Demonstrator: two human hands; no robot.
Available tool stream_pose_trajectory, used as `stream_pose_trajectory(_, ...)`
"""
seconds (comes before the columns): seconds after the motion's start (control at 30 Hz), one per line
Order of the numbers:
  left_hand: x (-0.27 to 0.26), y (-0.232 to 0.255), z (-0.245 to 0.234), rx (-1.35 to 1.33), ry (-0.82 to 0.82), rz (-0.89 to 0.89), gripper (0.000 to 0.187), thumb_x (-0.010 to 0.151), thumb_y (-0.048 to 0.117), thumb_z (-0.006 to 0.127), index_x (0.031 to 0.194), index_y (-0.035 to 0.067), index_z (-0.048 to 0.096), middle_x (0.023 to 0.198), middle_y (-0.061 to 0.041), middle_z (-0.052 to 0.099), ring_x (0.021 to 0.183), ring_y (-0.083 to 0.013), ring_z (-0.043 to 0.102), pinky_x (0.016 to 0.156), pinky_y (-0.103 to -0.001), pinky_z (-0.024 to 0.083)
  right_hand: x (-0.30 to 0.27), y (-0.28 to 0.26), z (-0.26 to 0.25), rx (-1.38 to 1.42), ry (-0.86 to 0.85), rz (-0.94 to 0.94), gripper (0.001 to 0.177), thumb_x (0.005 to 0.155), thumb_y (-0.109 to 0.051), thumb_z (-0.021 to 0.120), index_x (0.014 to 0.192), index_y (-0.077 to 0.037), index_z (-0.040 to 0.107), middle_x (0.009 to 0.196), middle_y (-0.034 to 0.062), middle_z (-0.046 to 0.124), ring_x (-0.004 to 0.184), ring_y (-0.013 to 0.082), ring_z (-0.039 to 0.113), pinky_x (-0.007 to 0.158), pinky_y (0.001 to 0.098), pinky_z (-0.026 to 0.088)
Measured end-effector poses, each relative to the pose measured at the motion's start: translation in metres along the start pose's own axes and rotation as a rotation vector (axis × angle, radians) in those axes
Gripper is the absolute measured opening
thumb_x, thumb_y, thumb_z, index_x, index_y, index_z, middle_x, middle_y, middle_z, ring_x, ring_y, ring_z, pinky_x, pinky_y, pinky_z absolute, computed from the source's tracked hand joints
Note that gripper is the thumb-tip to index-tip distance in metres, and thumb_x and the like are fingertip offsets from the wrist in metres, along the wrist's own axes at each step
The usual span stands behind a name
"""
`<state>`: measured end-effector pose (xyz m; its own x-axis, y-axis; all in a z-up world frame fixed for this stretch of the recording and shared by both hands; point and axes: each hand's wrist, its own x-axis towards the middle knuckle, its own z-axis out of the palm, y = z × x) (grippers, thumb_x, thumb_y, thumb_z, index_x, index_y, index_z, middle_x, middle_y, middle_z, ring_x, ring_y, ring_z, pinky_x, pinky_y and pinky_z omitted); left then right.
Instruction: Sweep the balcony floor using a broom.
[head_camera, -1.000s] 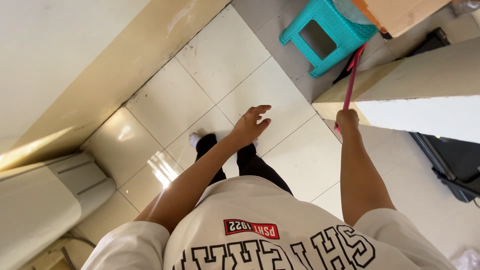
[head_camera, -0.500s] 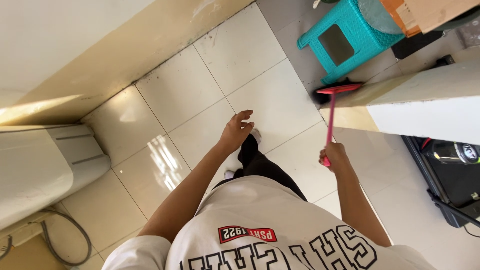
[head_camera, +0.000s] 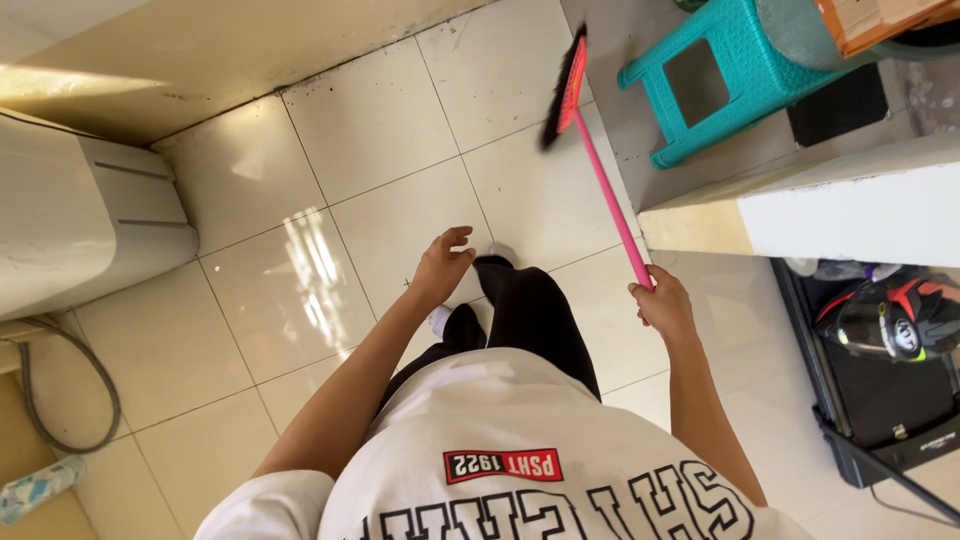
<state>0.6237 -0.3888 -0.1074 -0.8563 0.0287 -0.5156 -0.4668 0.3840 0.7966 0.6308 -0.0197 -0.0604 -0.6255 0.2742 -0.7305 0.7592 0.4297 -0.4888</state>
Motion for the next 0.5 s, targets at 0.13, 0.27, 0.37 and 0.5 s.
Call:
stream_pose_trajectory(0.13,-0.018,0.001,0.005,0.021,0.064,-0.032,0.047,0.095,0.025,0.062,0.141,0.014,0.056,0.135,-0.014,0.063,0.115,-0.028,0.069,0.097,-0.039,0.055,0.062,0.0,-0.021,-0.439,0.116,-0.138,0.038,0.094,-0.018,0.062,0.132,-0.014,0.06,0.092,0.0136,0.074,0.07,0.0295,0.074,0.073,0.0406,0.055)
stream_pose_trajectory(0.27,-0.021,0.003,0.018,-0.004,0.124,-0.085,0.047,0.095,0.025,0.062,0.14,0.014,0.056,0.135,-0.013,0.063,0.114,-0.0272,0.07,0.096,-0.038,0.055,0.18,0.021,-0.029,-0.842,0.157,-0.101,0.034,0.096,-0.018,0.058,0.129,-0.011,0.061,0.115,0.0204,0.072,0.107,0.0392,0.068,0.09,0.0491,0.056)
stream_pose_trajectory(0.37,-0.019,0.011,0.032,0.001,0.146,-0.145,0.046,0.095,0.024,0.062,0.14,0.013,0.056,0.135,-0.013,0.064,0.115,-0.0275,0.069,0.096,-0.039,0.055,0.224,0.055,-0.006,-0.817,0.067,-0.173,0.033,0.089,-0.012,0.059,0.121,-0.004,0.066,0.117,0.0252,0.071,0.11,0.0413,0.068,0.095,0.0474,0.055)
stream_pose_trajectory(0.5,0.003,0.023,0.065,0.004,0.138,-0.173,0.046,0.096,0.025,0.061,0.14,0.013,0.056,0.133,-0.013,0.065,0.115,-0.0273,0.069,0.097,-0.039,0.053,0.179,0.051,-0.015,-0.534,-0.198,-0.134,0.033,0.089,-0.011,0.064,0.118,0.006,0.066,0.084,0.0195,0.063,0.068,0.0276,0.061,0.06,0.0396,0.051)
